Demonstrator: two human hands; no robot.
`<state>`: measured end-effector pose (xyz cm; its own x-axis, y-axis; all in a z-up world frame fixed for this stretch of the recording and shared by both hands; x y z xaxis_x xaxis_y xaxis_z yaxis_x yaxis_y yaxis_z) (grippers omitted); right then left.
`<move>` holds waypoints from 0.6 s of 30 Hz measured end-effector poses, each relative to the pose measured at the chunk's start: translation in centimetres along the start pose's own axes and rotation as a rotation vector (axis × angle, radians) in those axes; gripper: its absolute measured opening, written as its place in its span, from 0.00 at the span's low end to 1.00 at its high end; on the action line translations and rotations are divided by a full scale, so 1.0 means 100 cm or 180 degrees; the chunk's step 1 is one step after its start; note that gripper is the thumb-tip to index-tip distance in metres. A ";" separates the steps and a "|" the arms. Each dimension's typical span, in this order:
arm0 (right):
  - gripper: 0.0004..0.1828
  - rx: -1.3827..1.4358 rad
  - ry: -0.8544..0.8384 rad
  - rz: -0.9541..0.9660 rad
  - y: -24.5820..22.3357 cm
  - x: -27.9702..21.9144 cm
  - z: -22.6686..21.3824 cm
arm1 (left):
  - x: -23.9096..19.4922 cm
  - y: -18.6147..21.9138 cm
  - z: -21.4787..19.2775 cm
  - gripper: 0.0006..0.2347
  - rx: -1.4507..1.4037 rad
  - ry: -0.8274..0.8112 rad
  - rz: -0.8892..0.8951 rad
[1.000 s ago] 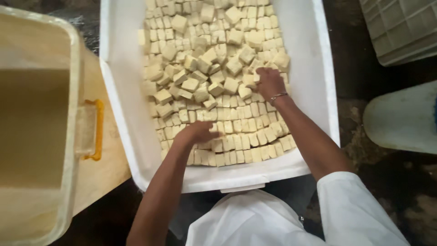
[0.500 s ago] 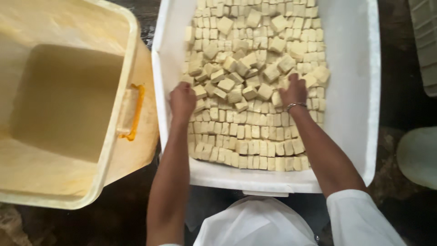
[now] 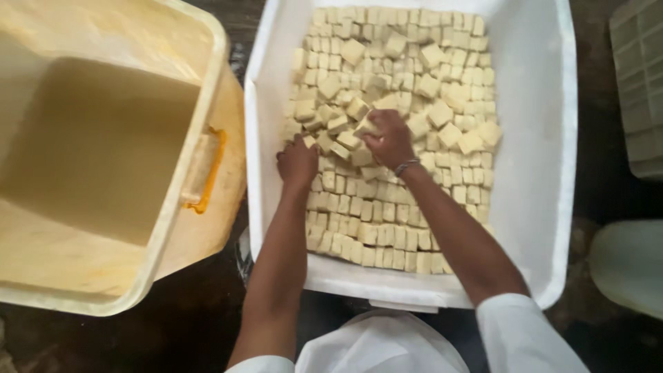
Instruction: The person repeatedly scoops small white cubes from a large white bin, rinses them in a yellow tub filled with water, and returns them to the bin. The process is repeated multiple times to wash the cubes.
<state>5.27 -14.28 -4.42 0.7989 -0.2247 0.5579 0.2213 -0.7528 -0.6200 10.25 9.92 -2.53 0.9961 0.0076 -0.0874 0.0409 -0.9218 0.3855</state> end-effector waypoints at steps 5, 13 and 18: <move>0.25 0.0265 -0.0449 0.0211 -0.017 -0.001 0.042 | 0.009 0.008 -0.003 0.21 -0.0237 0.0054 0.0033; 0.26 0.0019 -0.0048 -0.0106 -0.002 -0.017 0.048 | 0.016 0.009 0.017 0.20 -0.0238 -0.0041 -0.0441; 0.32 0.0545 -0.0631 0.0583 -0.006 -0.016 0.056 | 0.013 0.005 0.011 0.23 -0.0301 -0.0005 -0.0225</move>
<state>6.93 -10.02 -8.03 0.9238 -0.2094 0.3205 0.1411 -0.5920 -0.7935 11.43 9.05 -3.50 0.9904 0.0706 -0.1187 0.1182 -0.8782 0.4634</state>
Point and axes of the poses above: each hand's wrist, its own x-axis towards the middle knuckle, its own z-axis out of the palm, y = z × x, the point moved 2 cm from there along x, towards the middle knuckle, and after that the axes turned 10 degrees about y, right-handed, at the moved point
